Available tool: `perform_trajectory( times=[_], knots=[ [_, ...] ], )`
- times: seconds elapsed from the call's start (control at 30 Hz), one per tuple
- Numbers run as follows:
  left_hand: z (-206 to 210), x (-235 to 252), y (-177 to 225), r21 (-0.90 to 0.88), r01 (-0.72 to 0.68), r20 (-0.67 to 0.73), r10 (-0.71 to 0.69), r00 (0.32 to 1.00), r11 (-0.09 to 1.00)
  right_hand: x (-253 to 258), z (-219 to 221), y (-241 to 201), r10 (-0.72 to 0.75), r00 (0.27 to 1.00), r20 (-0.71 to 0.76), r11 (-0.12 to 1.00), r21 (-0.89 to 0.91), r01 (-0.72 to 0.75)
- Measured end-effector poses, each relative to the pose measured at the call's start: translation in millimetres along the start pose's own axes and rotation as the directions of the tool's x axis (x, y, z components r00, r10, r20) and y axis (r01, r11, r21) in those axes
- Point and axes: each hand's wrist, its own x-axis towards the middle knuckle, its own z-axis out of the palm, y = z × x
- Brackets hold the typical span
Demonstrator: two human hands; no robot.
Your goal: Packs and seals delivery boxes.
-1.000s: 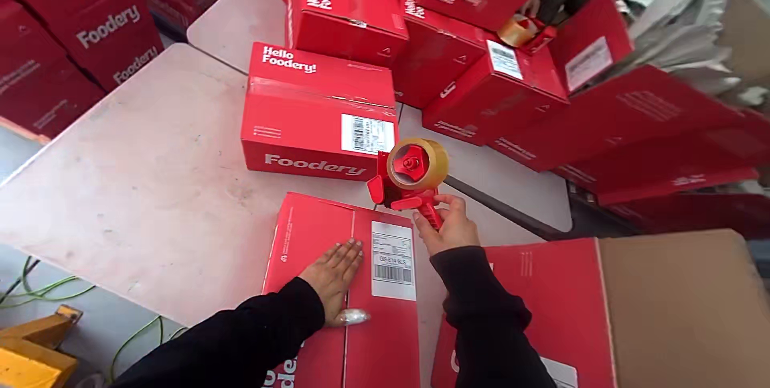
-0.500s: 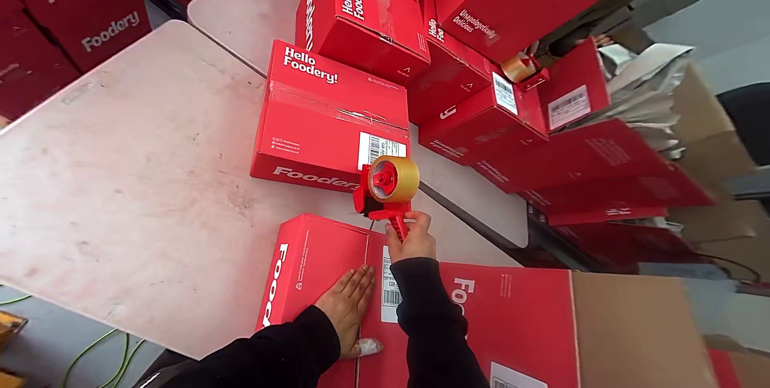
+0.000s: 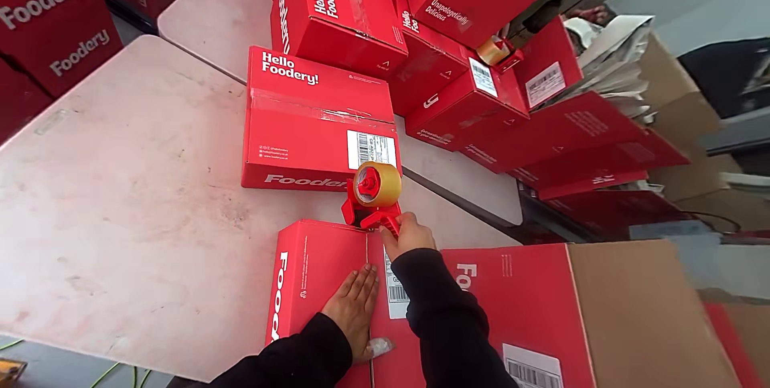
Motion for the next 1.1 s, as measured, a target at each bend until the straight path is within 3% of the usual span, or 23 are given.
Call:
perform_trajectory(
  times=[0.27,0.47,0.73,1.0,1.1],
  knots=[
    [8.3,0.2,1.0,0.092,0.002,-0.080,0.005,0.997,0.996,25.1,-13.9,-13.5,0.034,0.975,0.219,0.972,-0.233,0.018],
    [3.3,0.1,2.8,0.072,0.016,-0.011,-0.015,1.000,0.997,37.7,-8.6,-0.3,0.045,0.933,0.357,0.999,-0.032,-0.036],
    [-2.8,-0.1,4.6,0.076,0.037,0.063,-0.042,0.997,0.996,-33.2,-12.9,3.1,0.082,0.985,0.155,0.987,-0.148,-0.058],
    [2.2,-3.8,6.7,0.127,0.026,0.046,-0.032,0.998,0.992,-61.8,31.6,43.3,0.105,0.989,0.100,0.992,0.063,-0.112],
    [12.4,-19.4,19.3,0.121,0.010,0.100,-0.022,0.995,0.993,-74.9,50.3,47.9,0.109,0.990,0.088,0.987,0.112,-0.118]
  ],
)
